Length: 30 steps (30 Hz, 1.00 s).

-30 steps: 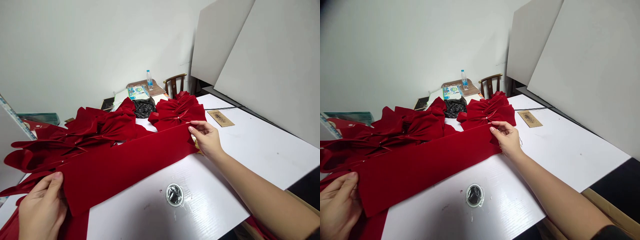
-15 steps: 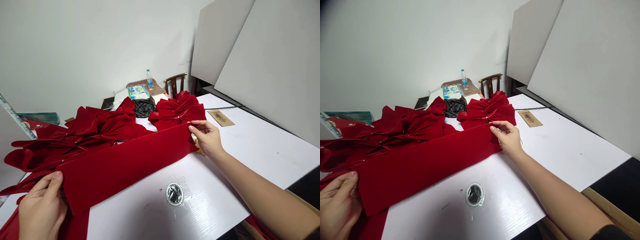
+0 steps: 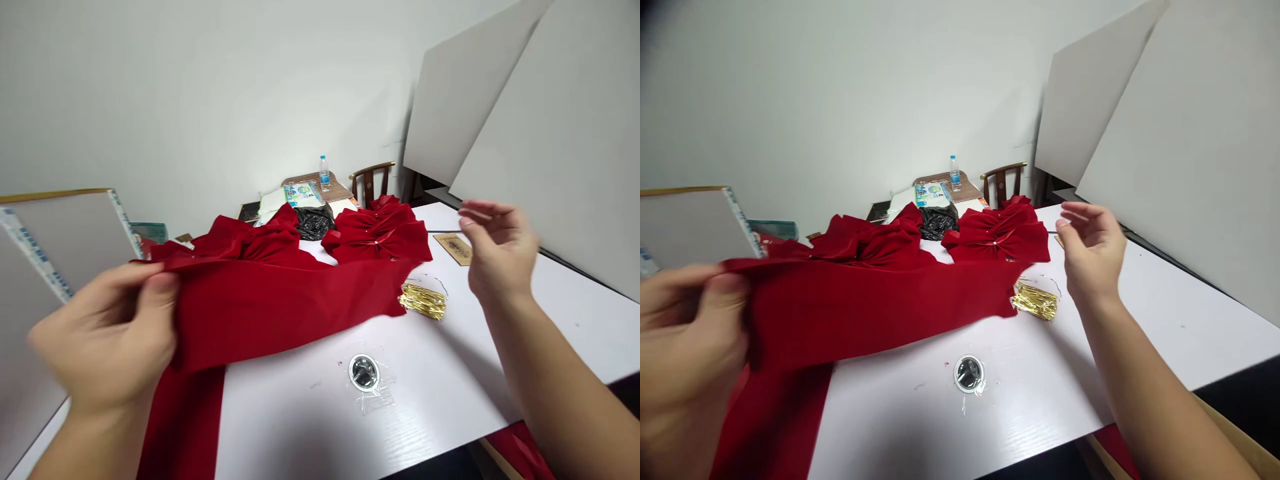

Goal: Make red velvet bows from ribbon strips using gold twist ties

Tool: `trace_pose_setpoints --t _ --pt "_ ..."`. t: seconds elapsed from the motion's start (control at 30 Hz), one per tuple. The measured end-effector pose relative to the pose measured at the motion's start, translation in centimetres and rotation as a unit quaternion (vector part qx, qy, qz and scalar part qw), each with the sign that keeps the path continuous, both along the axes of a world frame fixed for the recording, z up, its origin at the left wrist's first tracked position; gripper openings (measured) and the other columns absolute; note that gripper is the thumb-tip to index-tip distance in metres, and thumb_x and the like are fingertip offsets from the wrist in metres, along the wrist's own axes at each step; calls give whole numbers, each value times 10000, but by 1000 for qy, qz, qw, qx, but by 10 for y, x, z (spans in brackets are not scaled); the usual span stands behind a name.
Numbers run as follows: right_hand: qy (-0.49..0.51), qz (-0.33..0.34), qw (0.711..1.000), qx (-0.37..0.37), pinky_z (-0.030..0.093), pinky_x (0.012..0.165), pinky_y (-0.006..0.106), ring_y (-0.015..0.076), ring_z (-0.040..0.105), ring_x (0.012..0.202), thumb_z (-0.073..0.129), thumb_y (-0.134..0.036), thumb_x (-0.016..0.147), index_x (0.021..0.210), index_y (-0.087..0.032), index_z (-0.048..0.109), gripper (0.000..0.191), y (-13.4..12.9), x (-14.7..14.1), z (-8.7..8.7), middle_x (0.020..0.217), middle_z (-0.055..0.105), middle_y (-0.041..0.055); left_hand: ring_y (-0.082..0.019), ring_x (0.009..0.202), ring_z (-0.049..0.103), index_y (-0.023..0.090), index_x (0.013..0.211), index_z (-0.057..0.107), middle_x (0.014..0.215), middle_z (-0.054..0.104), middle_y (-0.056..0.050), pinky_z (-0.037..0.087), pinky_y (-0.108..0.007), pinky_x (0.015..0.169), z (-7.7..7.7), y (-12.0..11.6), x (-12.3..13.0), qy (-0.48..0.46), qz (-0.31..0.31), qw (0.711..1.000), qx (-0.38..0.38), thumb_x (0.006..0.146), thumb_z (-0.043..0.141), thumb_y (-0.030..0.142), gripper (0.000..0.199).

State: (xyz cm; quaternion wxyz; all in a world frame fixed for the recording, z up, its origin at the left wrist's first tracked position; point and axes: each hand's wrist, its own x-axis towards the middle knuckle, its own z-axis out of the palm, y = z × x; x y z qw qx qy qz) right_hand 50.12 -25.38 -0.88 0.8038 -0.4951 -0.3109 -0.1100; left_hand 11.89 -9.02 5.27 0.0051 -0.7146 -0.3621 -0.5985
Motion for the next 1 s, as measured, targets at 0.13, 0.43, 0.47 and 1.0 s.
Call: trace_pose_setpoints --t 0.13,0.43,0.47,1.0 --pt "-238 109 961 -92 566 965 363 199 708 1060 746 -236 897 1122 -232 737 225 -10 -69 57 1115 753 59 -103 675 646 215 866 758 808 755 31 483 -215 657 52 -39 55 252 -247 934 63 935 655 237 126" --pt "-439 135 865 -201 534 675 229 125 715 741 707 -190 936 915 -190 741 40 -10 -108 81 854 780 2 -112 676 636 193 887 747 794 738 20 422 -247 602 44 -64 98 319 -327 888 58 979 598 205 176" --pt "-442 132 863 -204 525 657 221 118 707 720 699 -170 935 899 -186 734 52 -11 -105 79 835 774 -2 -112 677 636 196 896 749 796 738 22 424 -248 605 42 -64 99 319 -327 888 55 983 596 215 177" --pt "-496 -24 849 -182 448 597 255 126 639 663 615 -113 951 849 -192 606 130 -37 -83 73 773 699 9 -118 509 431 179 634 547 548 499 27 295 -306 520 32 -56 59 359 -199 881 236 998 611 338 402"
